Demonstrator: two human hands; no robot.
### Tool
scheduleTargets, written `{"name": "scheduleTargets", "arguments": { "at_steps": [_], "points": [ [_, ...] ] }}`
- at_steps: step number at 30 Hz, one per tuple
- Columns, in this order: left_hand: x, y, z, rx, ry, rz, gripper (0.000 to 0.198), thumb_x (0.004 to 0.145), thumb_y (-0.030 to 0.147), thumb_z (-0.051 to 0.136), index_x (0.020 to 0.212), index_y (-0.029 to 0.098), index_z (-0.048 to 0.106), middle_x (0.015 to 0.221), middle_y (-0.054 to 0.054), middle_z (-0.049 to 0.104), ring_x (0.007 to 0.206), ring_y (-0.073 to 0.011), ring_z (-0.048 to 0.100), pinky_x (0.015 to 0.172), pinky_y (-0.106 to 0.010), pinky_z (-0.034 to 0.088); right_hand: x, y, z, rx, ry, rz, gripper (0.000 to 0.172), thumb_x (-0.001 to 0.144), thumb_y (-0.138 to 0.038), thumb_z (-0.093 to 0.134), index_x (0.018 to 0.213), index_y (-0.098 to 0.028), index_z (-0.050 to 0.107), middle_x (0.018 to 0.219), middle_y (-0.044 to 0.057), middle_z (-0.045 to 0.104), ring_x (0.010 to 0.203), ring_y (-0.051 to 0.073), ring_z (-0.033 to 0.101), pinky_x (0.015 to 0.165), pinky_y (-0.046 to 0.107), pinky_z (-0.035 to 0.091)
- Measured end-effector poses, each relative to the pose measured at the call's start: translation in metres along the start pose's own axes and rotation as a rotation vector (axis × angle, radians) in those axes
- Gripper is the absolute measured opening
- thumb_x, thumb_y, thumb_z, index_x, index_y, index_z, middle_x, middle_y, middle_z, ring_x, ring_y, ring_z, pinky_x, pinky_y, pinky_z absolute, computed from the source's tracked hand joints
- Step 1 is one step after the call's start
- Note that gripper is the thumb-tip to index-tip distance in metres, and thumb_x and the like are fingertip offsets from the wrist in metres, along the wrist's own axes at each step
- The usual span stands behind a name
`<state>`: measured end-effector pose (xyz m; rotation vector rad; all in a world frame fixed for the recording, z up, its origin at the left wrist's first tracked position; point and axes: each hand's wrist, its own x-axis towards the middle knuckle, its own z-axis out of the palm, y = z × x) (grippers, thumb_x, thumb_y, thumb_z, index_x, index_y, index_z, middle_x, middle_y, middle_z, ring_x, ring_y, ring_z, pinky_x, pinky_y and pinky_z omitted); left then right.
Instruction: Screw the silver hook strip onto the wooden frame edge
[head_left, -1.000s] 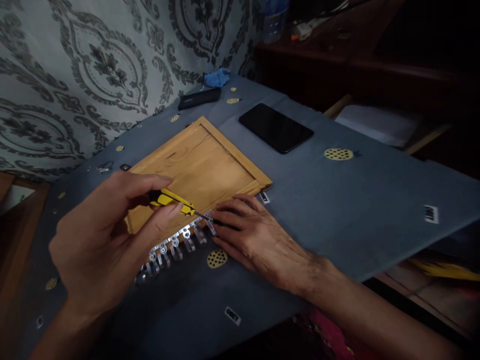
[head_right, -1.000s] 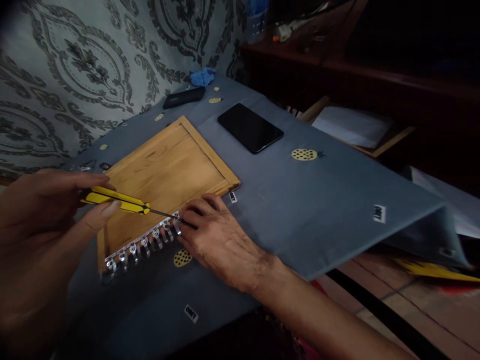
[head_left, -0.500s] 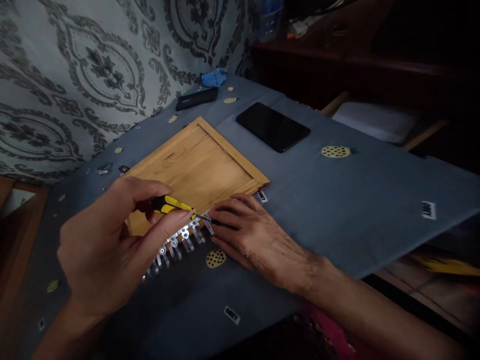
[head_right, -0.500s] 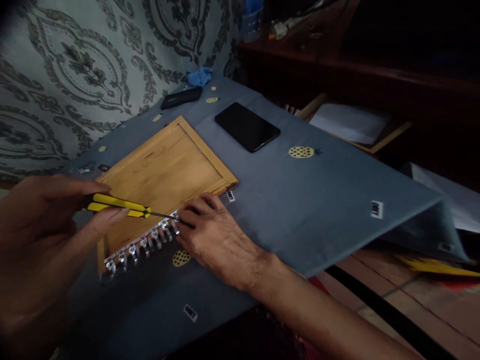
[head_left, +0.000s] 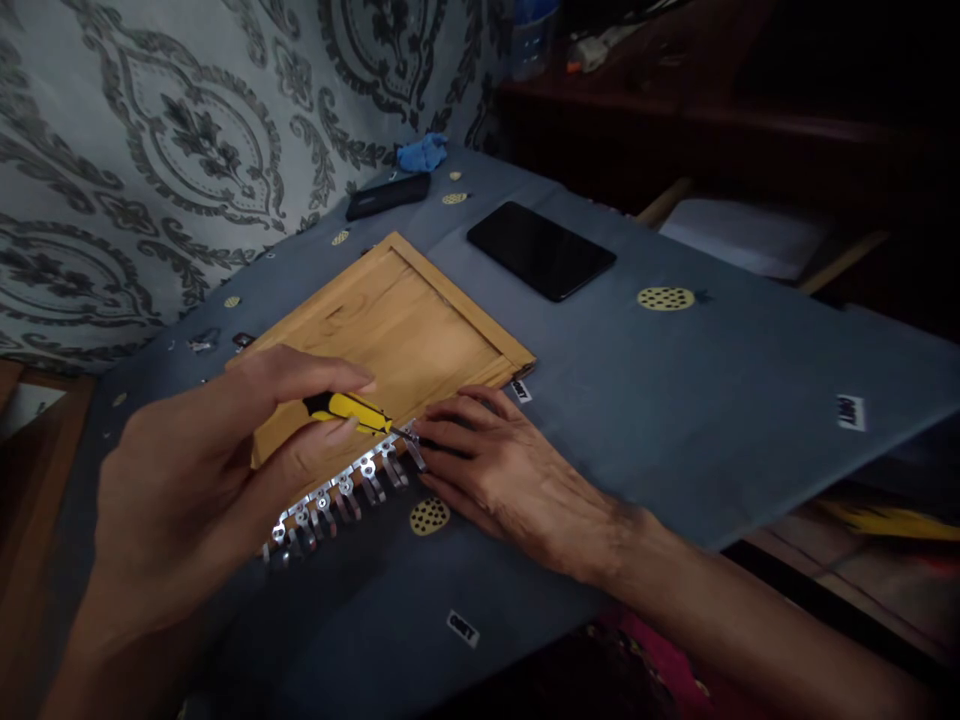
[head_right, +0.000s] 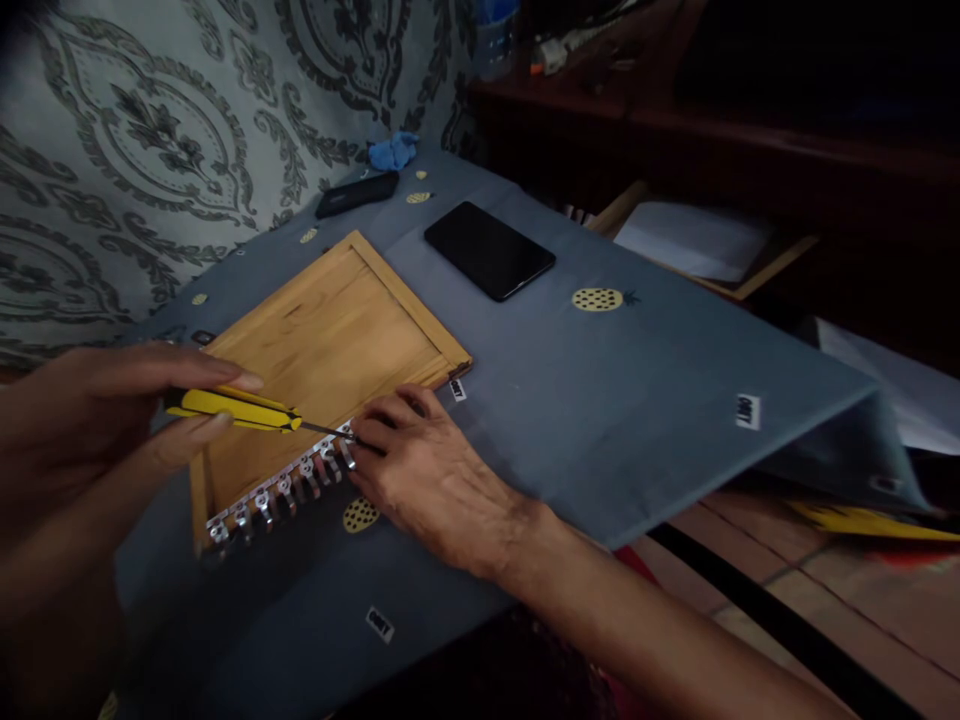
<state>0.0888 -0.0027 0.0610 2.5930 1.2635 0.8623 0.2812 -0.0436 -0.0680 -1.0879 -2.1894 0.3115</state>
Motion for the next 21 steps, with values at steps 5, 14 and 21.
{"name": "scheduleTargets", "arguments": {
  "at_steps": [5,14,21],
  "points": [
    [0.001,-0.007,-0.006,-0.028,-0.128,0.136,0.022,0.088,0.026,0.071,0.11,0.032,0.072,0.107,0.007,0.076,0.095,-0.0134,0.071,0.077,-0.022,0.054,0.0,-0.001,-0.002,0.001,0.001,-0.001,0.024,0.104,-0.024,0.048,0.107,-0.019,0.071,0.114,0.006,0.074,0.113,0.024,0.06,0.106,0.046,0.038],
    [-0.009,-0.003,0.008,-0.037,0.118,-0.076,0.016,0.086,0.03,0.074,0.102,0.032,0.075,0.099,0.006,0.078,0.083,-0.0154,0.074,0.072,-0.026,0.058,0.0,0.001,0.0,-0.015,0.024,-0.014,0.023,0.103,-0.023,0.048,0.103,-0.02,0.071,0.112,0.006,0.074,0.112,0.024,0.06,0.103,0.047,0.039],
    [-0.004,0.001,0.006,-0.097,0.156,-0.037,0.018,0.086,0.029,0.073,0.103,0.032,0.075,0.101,0.003,0.077,0.088,-0.0183,0.074,0.078,-0.032,0.061,0.0,0.001,0.0,0.002,0.015,-0.004,0.019,0.102,-0.025,0.053,0.104,-0.019,0.07,0.111,0.005,0.074,0.112,0.023,0.06,0.107,0.045,0.037]
  ]
}}
